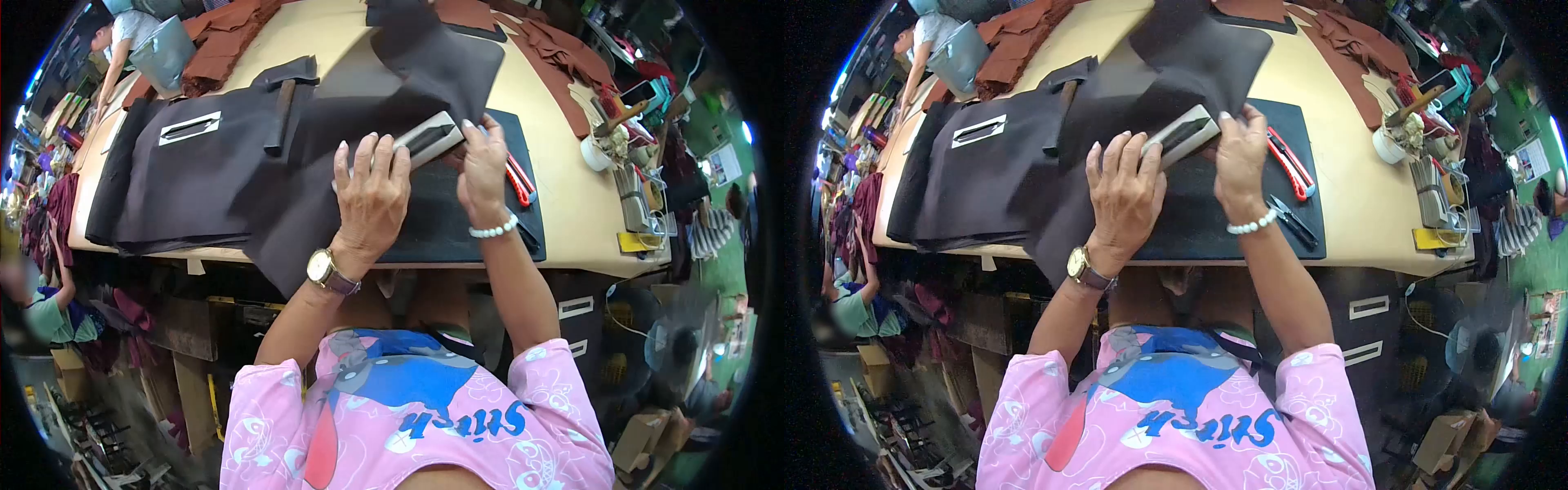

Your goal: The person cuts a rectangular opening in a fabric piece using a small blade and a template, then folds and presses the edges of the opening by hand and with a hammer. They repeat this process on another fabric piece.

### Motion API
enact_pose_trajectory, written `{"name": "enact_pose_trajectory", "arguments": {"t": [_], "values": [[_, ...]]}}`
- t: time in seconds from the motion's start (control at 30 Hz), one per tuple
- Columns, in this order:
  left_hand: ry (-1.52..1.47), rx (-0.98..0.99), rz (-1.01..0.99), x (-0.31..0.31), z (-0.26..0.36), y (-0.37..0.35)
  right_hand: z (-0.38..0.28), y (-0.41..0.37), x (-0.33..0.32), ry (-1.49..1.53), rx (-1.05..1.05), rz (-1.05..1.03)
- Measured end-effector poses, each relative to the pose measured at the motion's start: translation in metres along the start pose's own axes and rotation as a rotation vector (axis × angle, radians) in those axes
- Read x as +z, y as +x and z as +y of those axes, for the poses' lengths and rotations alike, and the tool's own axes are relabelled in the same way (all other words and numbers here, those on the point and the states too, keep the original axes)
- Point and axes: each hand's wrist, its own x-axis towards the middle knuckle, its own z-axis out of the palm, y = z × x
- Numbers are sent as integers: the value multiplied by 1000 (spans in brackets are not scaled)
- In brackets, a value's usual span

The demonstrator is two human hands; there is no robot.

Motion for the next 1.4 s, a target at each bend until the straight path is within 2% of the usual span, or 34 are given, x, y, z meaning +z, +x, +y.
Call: {"name": "enact_pose_trajectory", "arguments": {"t": [0.07, 0.17, 0.2, 0.23, 0.27, 0.37, 0.4, 0.43, 0.47, 0.53, 0.67, 0.77, 0.87, 0.97, 1.07, 1.17, 1.2, 1.3, 1.4], "values": [[-18, 57, 74, 2, 1, 3, -5, -1, -26, -21, -60, 18], [-270, 47, -56, 11, 6, -1, -26, -6, -67, -155, -127, 119], [-347, 66, -24, 17, 7, -3, -22, 0, -90, -203, -251, 159], [-406, 44, -109, 18, 8, -4, -22, 1, -102, -256, -375, 198], [-464, 20, -196, 19, 8, -6, -23, -2, -113, -439, -516, 325], [-627, -33, -492, 19, 5, -6, -55, -25, -120, -1175, -744, 327], [-671, -34, -569, 21, 3, -6, -59, -31, -114, -1042, -609, 148], [-715, -32, -645, 22, 3, -4, -60, -37, -107, -965, -577, -42], [-710, -25, -684, 19, 4, -1, -57, -37, -103, -968, -638, -244], [-704, -36, -741, 20, 5, 1, -47, -38, -97, -1039, -444, -514], [-757, -151, -845, 18, 5, 2, -19, -30, -96, -1090, -310, -702], [-822, -162, -806, 26, 0, -5, -9, -27, -102, -1152, -372, -741], [-784, -95, -767, 22, -1, -7, -7, -26, -105, -1156, -413, -772], [-820, -42, -612, 26, -3, -20, -7, -27, -111, -1135, -476, -822], [-795, -5, -542, 27, -2, -24, -10, -26, -117, -1019, -415, -864], [-784, 22, -517, 28, -2, -25, -19, -16, -113, -1065, -229, -849], [-784, 19, -521, 28, -2, -25, -12, -16, -111, -1099, -252, -742], [-774, 22, -509, 28, -2, -27, 4, -22, -98, -1350, -581, -603], [-730, 40, -478, 26, -1, -30, 29, -33, -79, -1411, -663, -611]]}}
